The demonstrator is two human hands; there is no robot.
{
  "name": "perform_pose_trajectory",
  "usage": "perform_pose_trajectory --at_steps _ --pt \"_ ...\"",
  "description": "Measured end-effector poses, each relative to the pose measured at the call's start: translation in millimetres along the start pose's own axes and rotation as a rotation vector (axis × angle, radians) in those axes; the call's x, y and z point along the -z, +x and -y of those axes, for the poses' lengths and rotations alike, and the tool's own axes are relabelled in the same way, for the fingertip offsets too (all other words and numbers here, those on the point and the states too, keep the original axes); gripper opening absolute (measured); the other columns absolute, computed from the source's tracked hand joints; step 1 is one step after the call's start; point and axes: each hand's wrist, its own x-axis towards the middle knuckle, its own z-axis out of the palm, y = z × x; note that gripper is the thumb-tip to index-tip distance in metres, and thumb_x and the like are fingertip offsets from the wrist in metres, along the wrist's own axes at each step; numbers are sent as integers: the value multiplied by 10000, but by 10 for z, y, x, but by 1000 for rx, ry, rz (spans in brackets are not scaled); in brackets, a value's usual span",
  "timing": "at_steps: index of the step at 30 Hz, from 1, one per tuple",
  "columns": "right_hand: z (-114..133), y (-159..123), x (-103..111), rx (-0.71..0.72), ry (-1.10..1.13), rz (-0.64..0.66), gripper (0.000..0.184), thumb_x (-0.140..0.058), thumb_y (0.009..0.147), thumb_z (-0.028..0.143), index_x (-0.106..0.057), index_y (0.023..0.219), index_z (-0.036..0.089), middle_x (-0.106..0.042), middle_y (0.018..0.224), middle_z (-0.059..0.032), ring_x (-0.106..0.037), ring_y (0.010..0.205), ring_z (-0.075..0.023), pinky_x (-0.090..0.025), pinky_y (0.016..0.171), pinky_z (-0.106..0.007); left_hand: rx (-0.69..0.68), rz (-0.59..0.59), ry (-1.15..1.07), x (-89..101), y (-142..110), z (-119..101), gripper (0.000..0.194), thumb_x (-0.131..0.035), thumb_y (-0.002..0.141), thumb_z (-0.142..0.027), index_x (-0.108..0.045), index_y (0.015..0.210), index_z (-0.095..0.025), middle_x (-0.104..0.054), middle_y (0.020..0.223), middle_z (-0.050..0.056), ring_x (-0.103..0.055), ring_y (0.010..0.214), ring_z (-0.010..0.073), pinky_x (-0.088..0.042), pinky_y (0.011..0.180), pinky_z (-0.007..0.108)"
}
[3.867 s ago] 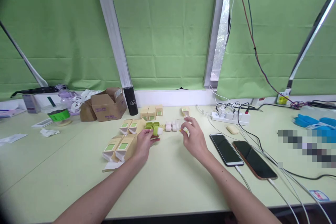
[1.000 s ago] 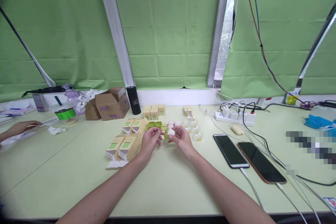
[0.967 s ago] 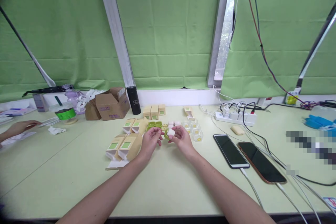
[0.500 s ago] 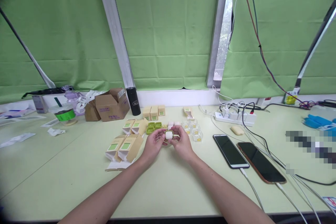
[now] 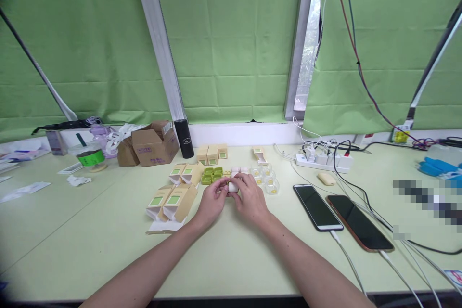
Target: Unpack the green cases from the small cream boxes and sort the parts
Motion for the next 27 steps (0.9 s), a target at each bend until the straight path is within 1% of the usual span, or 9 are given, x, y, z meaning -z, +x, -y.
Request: perform_pose_trajectory --at_steps 3,5,8,10,14,18,23,27 --pt "-21 -2 -12 25 -33 37 372 -575 968 177 -588 1330 261 -611 1313 -109 -674 1037 -244 -601 783 -364 -40 21 128 3 -18 -6 288 -609 918 -199 -715 1185 -178 -765 1149 99 -739 975 216 -611 876 346" --pt "-33 -1 -28 35 -32 53 359 -554 982 165 -571 1331 250 -603 1314 -107 -685 989 -222 -600 752 -342 -53 27 190 4 -18 -14 296 -566 941 -206 -709 1198 -172 -764 1167 101 -746 965 212 -618 858 340" --pt "-40 4 -48 75 -52 57 342 -515 1009 165 -537 1344 227 -601 1305 -120 -676 1048 -240 -605 792 -364 -64 22 233 5 -4 -28 298 -536 948 -202 -716 1183 -171 -774 1149 96 -755 924 202 -623 827 324" --pt "-36 12 -55 103 -80 70 355 -486 1021 163 -509 1370 223 -598 1305 -129 -671 1067 -250 -606 792 -373 -63 14 249 7 7 -33 295 -532 939 -186 -725 1162 -168 -785 1108 92 -758 885 195 -623 805 313" --pt "-21 33 -63 131 -129 106 366 -456 1025 153 -486 1384 218 -595 1294 -138 -676 1038 -254 -605 757 -369 -28 9 292 16 22 -24 298 -521 928 -167 -734 1136 -159 -799 994 83 -753 798 189 -615 743 303" --pt "1 50 -72 130 -145 125 356 -456 1005 122 -495 1346 216 -593 1277 -136 -676 1029 -246 -603 781 -361 -6 16 338 25 29 -24 295 -507 931 -161 -745 1105 -166 -793 907 74 -743 749 190 -601 714 305" --pt "20 55 -86 113 -156 140 365 -441 976 87 -476 1326 185 -583 1268 -149 -659 1049 -260 -600 822 -394 9 2 373 15 36 -53 284 -511 927 -158 -757 1069 -178 -791 897 79 -742 758 197 -592 714 314" --pt "20 59 -100 126 -129 128 373 -433 966 76 -475 1324 175 -581 1265 -154 -641 1089 -275 -595 863 -428 19 -6 330 9 48 -62 261 -525 918 -159 -752 1046 -180 -788 912 77 -741 771 194 -594 724 316"
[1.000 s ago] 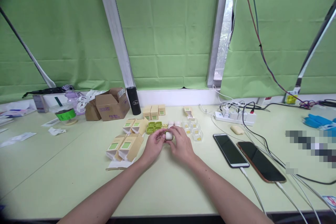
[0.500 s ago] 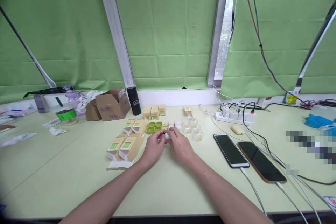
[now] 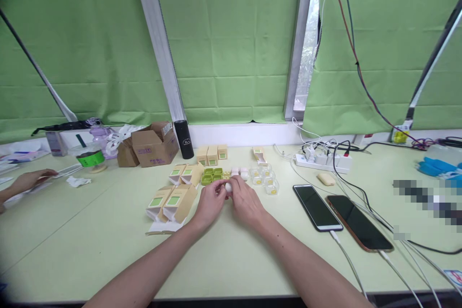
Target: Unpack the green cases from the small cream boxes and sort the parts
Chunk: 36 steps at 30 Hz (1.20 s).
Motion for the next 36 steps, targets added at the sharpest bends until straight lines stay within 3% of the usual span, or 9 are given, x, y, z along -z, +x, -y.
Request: perform_pose_trajectory --at_steps 4,8,13,16,20,25,30,36 --pt "-6 -8 25 -22 89 -45 365 -446 998 117 -480 1349 212 -581 1295 -143 -638 1120 -264 -590 894 -425 -37 6 -97 50 9 -6 210 -566 916 -199 -731 1045 -181 -778 970 74 -740 822 198 -601 764 332" --pt "-41 -44 107 -59 96 -39 413 -451 991 104 -488 1376 250 -537 1380 -134 -640 1137 -257 -596 829 -392 -143 64 -129 130 11 11 200 -634 901 -233 -705 1083 -189 -757 1077 86 -717 962 226 -582 891 394" --pt "-76 -75 146 -15 136 -14 509 -454 909 14 -581 1325 280 -472 1422 -122 -627 1166 -254 -590 824 -377 -249 80 -43 149 14 77 552 -683 797 -68 -635 1314 -254 -672 1319 85 -635 1163 246 -479 1072 464" --pt "-76 -71 107 15 266 -54 551 -434 890 -2 -614 1320 291 -471 1408 -119 -589 1241 -253 -580 936 -414 -278 96 -19 124 10 99 547 -682 801 -50 -652 1299 -273 -653 1342 74 -563 1288 259 -421 1134 472" --pt "-83 -47 59 -112 516 -197 514 -446 928 80 -540 1394 276 -505 1413 -128 -601 1262 -240 -605 934 -404 -236 35 5 91 -2 107 470 -720 776 -67 -670 1204 -255 -674 1255 69 -594 1196 265 -452 1066 460" --pt "-17 -12 59 -345 640 -212 252 -628 909 289 -602 1147 212 -694 1133 -89 -728 920 -209 -639 756 -361 -240 -36 75 58 -35 94 356 -716 802 -132 -628 1130 -239 -671 1184 54 -607 1085 244 -481 956 409" --pt "78 -2 40 -375 601 -185 239 -681 871 317 -606 1067 202 -739 1023 -70 -714 820 -190 -619 689 -318 -243 -16 90 38 -76 42 325 -660 806 -110 -586 1094 -240 -663 1171 43 -621 1020 214 -489 896 372" --pt "-29 -61 58 -319 349 -130 238 -611 947 285 -631 1178 230 -723 1075 -74 -692 924 -219 -602 724 -332 -207 92 -120 57 -70 33 346 -607 846 -125 -599 1178 -221 -669 1220 77 -666 960 176 -541 814 304"
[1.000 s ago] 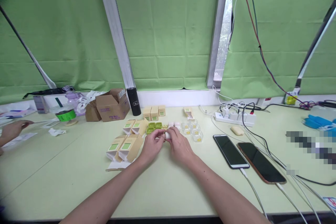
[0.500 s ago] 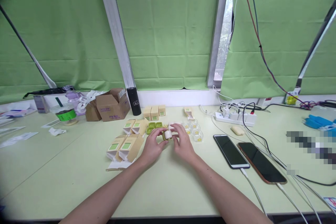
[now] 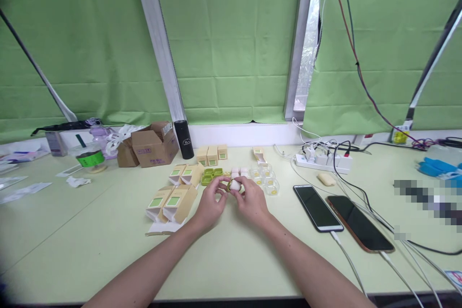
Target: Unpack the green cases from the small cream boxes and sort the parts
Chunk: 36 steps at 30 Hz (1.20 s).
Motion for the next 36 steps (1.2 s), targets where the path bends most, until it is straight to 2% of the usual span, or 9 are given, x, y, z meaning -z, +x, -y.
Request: perform_pose_trajectory --at_steps 4,9,14,21,28,36 --pt "-36 -22 25 121 -191 13 262 -595 969 252 -628 1229 238 -709 1123 -91 -664 1020 -251 -583 767 -352 105 -16 -96 -19 21 45 270 -567 947 -255 -627 1201 -185 -706 1210 112 -712 919 180 -580 814 318" --pt "-15 -26 19 198 -249 61 355 -549 976 176 -582 1317 269 -703 1196 -82 -659 1077 -245 -581 837 -371 165 20 -160 -59 46 108 301 -551 979 -335 -657 1208 -170 -755 1115 109 -739 863 191 -610 781 320" --pt "9 -7 37 251 -381 61 382 -605 939 180 -586 1310 263 -662 1300 -105 -646 1149 -280 -588 829 -391 171 5 -147 -75 30 117 285 -542 976 -307 -667 1190 -167 -770 1049 100 -750 843 194 -619 788 332" --pt "-11 -4 33 239 -441 112 413 -604 941 169 -562 1338 273 -641 1255 -82 -688 971 -219 -546 671 -285 112 2 -48 -79 7 100 271 -518 964 -227 -681 1174 -175 -772 1074 98 -760 886 200 -617 806 325" --pt "29 15 12 291 -427 144 360 -507 974 113 -517 1319 216 -610 1229 -116 -664 1006 -229 -555 717 -304 113 -10 49 -62 39 71 274 -519 939 -171 -713 1132 -187 -780 1071 94 -752 886 199 -605 796 312" --pt "80 33 -29 289 -473 158 371 -450 939 52 -492 1285 179 -586 1197 -133 -641 962 -233 -564 745 -341 126 -3 88 -42 51 21 284 -498 944 -172 -730 1105 -199 -793 956 67 -744 809 195 -588 731 296"
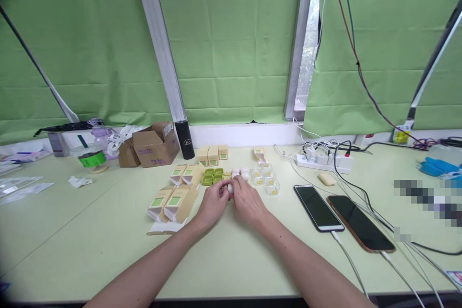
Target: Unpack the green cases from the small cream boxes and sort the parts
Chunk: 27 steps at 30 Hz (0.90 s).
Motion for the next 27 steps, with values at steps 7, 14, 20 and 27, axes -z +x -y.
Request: perform_pose_trajectory --at_steps 7,14,20,27 --pt "0 4 -6 -11 44 -11 356 -445 928 48 -490 1263 157 -575 1193 -150 -626 964 -253 -575 765 -384 13 -12 -6 4 17 0 266 -503 955 -187 -733 1089 -196 -787 938 69 -737 787 195 -580 712 296" --pt "-92 -54 19 -61 326 -92 267 -485 1003 160 -526 1259 222 -580 1208 -122 -629 1063 -253 -590 894 -429 -63 34 20 74 -14 14 298 -565 969 -302 -707 1213 -206 -750 1167 97 -705 979 225 -562 914 380" --pt "-159 -49 -12 -183 624 -111 198 -552 988 267 -578 1183 241 -582 1154 -83 -643 921 -200 -621 704 -330 -145 26 69 111 -33 36 486 -724 808 -164 -658 1286 -222 -674 1293 111 -579 1244 292 -423 1111 479" --pt "-107 -19 7 -207 736 -111 232 -505 1004 328 -612 1202 272 -572 1136 -79 -624 908 -201 -628 723 -353 -31 27 -21 68 28 87 414 -753 836 -289 -679 1237 -217 -695 1263 107 -618 1178 281 -460 1027 437"
